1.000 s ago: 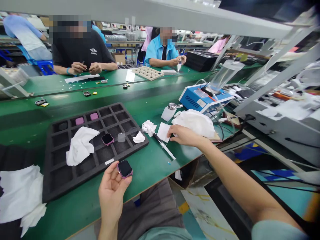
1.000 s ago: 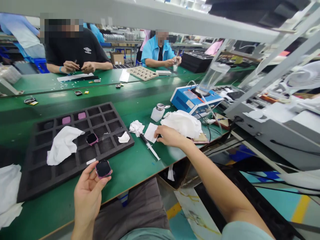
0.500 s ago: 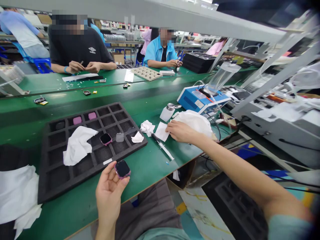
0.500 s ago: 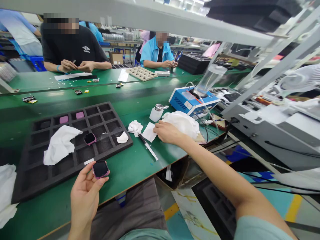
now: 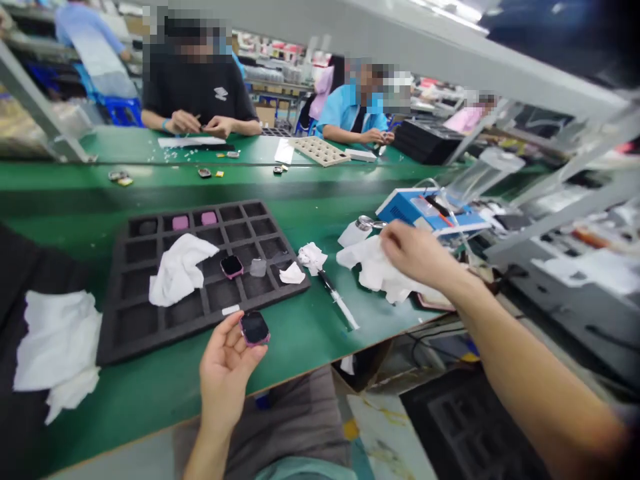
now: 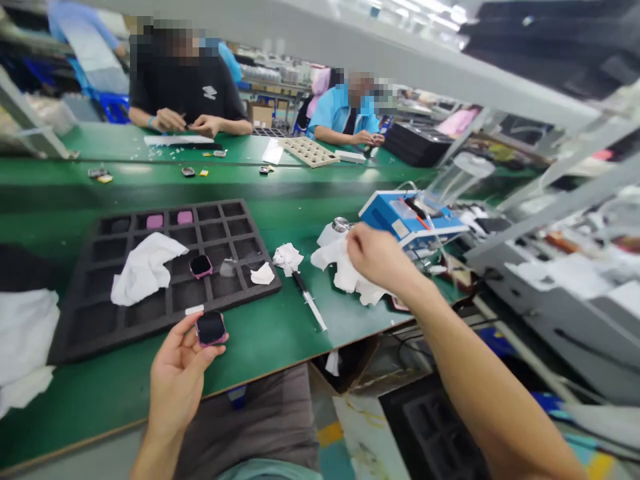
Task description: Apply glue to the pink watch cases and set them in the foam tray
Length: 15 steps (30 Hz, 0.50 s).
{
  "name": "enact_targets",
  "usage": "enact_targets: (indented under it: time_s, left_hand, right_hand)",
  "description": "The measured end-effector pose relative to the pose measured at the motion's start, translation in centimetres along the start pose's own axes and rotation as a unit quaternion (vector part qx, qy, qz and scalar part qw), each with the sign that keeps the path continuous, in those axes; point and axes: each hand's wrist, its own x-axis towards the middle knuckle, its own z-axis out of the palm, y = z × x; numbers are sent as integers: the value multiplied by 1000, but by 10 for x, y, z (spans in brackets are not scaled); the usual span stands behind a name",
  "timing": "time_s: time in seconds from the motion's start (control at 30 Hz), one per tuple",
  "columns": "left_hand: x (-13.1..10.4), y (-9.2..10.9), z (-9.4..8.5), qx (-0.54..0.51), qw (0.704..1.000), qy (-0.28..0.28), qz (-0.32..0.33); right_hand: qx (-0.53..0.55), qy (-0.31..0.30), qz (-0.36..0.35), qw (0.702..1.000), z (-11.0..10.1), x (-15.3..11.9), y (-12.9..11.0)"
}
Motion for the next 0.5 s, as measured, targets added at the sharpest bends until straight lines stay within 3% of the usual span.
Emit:
enact_targets:
  time_s: [0.13,0.23,0.3,0.37,0.43,0.5]
  left_hand:
    - [-2,-1,-3,-43,999,9,6]
    - [-3,2,-4,-74,997,28,25]
    - [-3,6,-5,-85,995,39,44]
    - [-3,11,-6,-95,992,52,68]
    - [-4,15,-9,-102,989,66,87]
    - [-6,18,-13,-103,987,76,97]
  right_hand:
    - [-4,-16,-13,1000,-21,-12,-27]
    - [149,-85,22,985,-35,-22,-58]
    - [307,-151,66,937,-41,-27,-80]
    - [450,-184,118,866,-40,-32,-98]
    - [554,-181,174,794,-29,-40,-107]
    - [604,-165,232,744,-6,-56,-108]
